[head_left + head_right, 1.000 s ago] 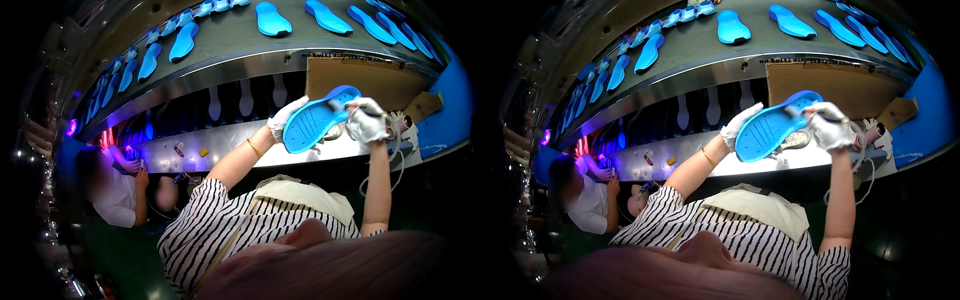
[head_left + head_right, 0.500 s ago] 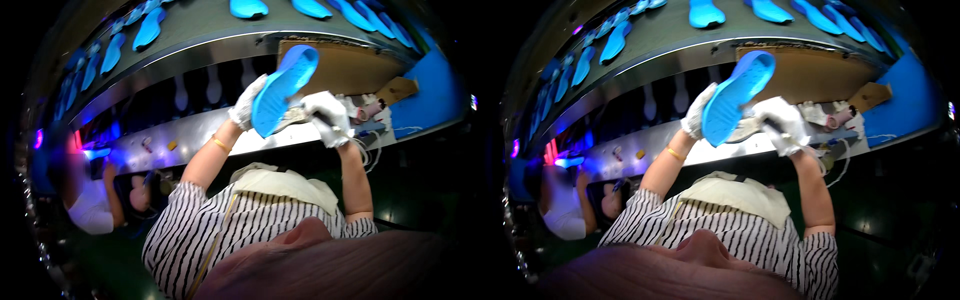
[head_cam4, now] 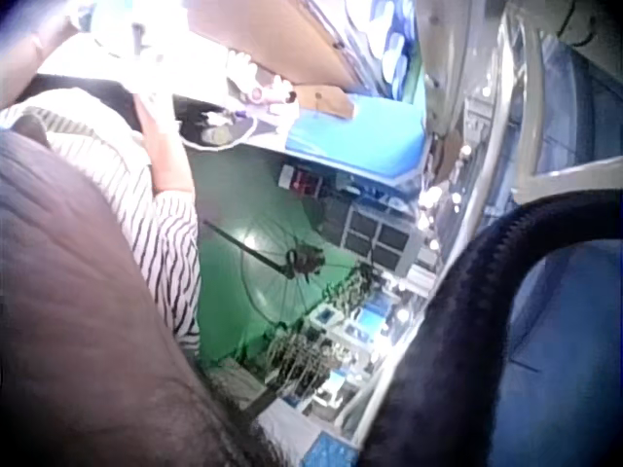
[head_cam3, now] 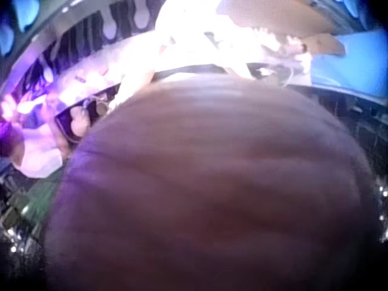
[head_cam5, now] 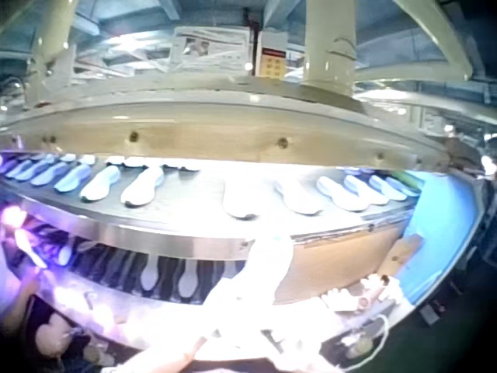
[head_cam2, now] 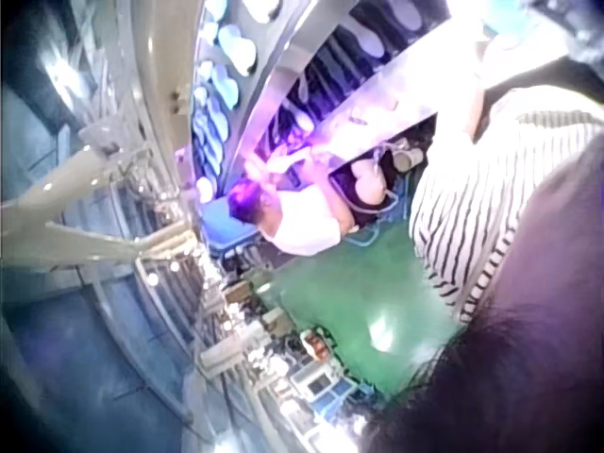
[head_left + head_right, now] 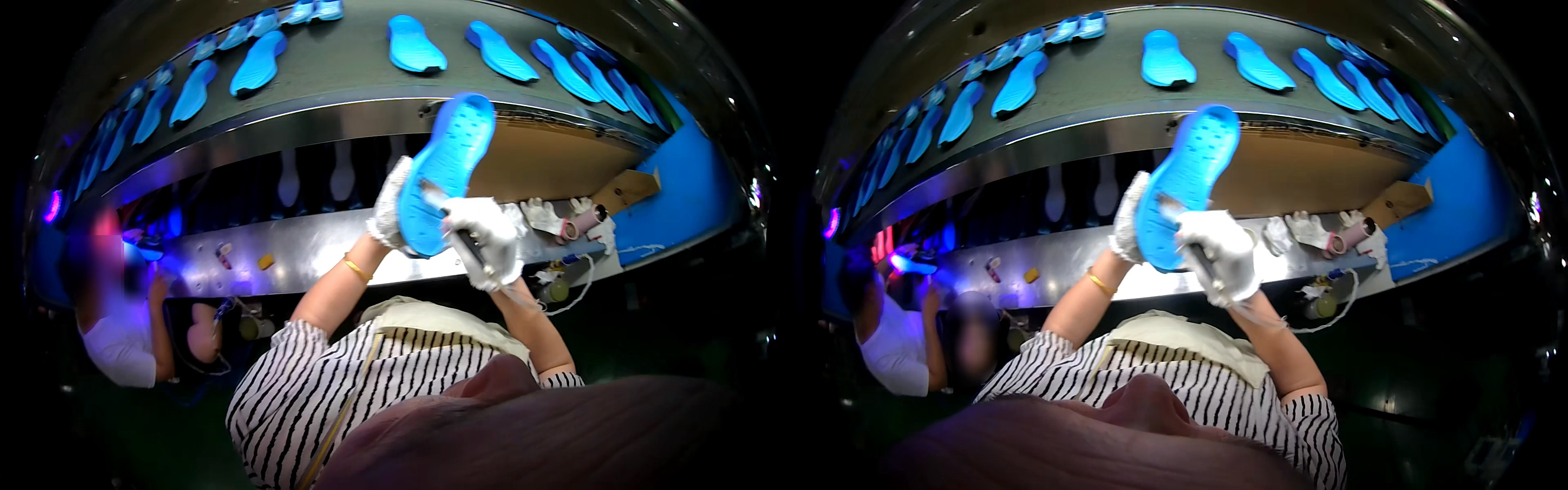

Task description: The person, wearing white gloves, applies a liquid from a container using a small brush to the underside of a blue shoe sole held in their left hand. They repeatedly coat the edges and surface of the sole before placing it back onto a moving conveyor belt and picking up another blue sole to repeat the process.

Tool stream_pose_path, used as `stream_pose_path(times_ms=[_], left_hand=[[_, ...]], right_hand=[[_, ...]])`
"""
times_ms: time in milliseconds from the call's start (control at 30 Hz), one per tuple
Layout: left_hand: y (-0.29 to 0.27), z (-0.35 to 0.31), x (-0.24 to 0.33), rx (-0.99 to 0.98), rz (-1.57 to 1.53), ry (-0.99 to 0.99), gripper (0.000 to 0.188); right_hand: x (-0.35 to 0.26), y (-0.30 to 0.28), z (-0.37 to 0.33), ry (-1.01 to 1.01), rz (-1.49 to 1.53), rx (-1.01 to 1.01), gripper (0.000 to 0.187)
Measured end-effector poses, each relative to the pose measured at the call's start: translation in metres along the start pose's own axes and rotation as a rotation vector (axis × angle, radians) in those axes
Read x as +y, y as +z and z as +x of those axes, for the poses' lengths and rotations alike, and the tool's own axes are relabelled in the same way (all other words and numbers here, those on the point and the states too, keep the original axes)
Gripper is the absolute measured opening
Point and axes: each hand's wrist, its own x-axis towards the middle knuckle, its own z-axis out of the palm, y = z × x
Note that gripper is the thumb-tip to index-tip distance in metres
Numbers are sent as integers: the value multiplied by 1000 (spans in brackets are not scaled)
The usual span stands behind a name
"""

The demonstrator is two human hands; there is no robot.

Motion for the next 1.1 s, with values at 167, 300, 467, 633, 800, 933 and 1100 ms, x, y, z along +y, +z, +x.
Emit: stream_pose_path(times_ms=[167, 300, 467, 633, 800, 933, 1100], left_hand=[[27, -6, 56, -108, 119, 105, 90], [11, 39, 147, -107, 105, 341, 88], [4, 35, 163, -62, -398, 377, 83], [14, 28, 154, 254, 972, 714, 52], [5, -45, 291, 655, 2783, 950, 56], [-67, -67, 349, 940, 2435, 574, 33], [-27, -72, 278, 782, 2531, 1129, 24]], right_hand=[[13, -26, -15, 204, 430, 139, 18], [17, -41, -20, 291, 552, 279, 15], [25, -18, -31, 433, 450, 239, 20], [36, -37, -36, 564, 511, 364, 16], [55, -18, -40, 602, 450, 325, 21], [66, -8, -35, 562, 530, 329, 22], [72, -4, -36, 524, 552, 251, 22]])
